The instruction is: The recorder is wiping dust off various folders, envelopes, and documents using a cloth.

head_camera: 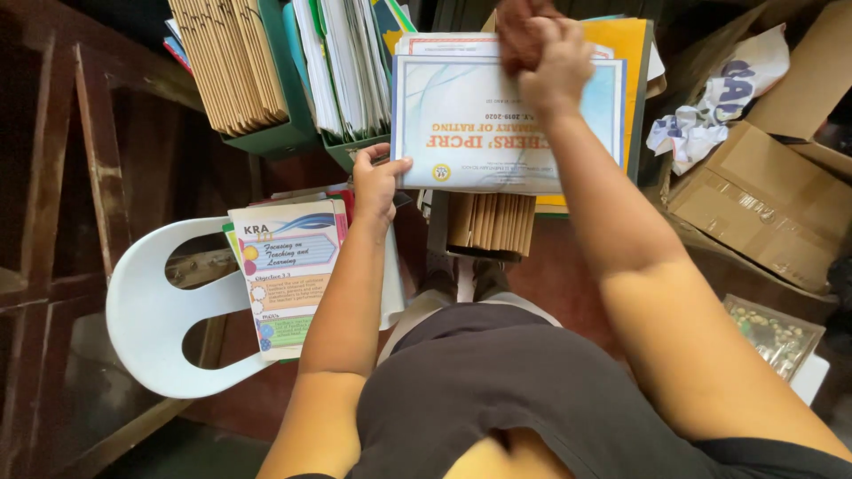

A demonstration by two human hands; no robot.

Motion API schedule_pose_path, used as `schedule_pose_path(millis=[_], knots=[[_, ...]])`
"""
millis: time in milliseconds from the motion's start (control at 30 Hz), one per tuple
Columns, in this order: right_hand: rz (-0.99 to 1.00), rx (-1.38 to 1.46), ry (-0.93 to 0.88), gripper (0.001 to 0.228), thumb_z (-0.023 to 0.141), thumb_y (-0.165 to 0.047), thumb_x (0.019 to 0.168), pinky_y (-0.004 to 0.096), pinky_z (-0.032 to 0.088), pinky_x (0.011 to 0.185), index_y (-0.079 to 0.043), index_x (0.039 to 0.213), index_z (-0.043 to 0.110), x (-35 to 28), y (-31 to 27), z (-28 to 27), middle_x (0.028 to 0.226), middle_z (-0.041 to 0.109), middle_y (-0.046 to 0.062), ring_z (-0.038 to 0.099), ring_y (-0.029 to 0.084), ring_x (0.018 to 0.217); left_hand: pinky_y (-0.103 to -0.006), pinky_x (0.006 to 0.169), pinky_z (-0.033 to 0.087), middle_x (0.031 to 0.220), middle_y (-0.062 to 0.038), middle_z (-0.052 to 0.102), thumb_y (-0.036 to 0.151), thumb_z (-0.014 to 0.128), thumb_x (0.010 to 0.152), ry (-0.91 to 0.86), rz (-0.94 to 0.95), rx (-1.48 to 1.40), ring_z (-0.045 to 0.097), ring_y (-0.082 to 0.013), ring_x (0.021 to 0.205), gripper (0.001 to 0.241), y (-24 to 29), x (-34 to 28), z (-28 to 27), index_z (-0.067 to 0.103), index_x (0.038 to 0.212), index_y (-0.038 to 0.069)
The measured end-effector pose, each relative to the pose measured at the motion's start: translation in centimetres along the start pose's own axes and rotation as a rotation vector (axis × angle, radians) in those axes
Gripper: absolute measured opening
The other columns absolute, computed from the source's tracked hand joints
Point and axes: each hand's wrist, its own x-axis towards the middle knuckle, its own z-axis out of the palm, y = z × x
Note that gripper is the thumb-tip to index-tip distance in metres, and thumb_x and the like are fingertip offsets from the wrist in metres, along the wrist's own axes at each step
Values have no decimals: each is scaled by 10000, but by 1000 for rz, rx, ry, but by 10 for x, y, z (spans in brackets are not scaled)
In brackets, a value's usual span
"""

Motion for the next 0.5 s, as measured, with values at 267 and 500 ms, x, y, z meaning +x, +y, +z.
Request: schedule_pose_path(millis=[267, 500], knots=[[-330, 271, 3, 800, 704, 26, 603, 474, 413, 984, -244, 1354, 639, -140, -35, -54, 1394, 539, 109, 534, 371, 1195, -327, 759, 563, 1026, -140, 629, 61, 819, 680, 54, 0, 87, 646, -230, 905, 536, -42, 49, -6, 592, 1165, 34], [145, -62, 88, 737, 672, -94, 629, 609, 476, 803, -362, 1315, 674, -142, 109, -61, 1257, 513, 80, 552, 434, 1011, -352, 679, 549, 969, -88, 614, 136, 881, 620, 80, -78, 141, 623, -209, 869, 633, -59, 72, -12, 604, 1189, 118]])
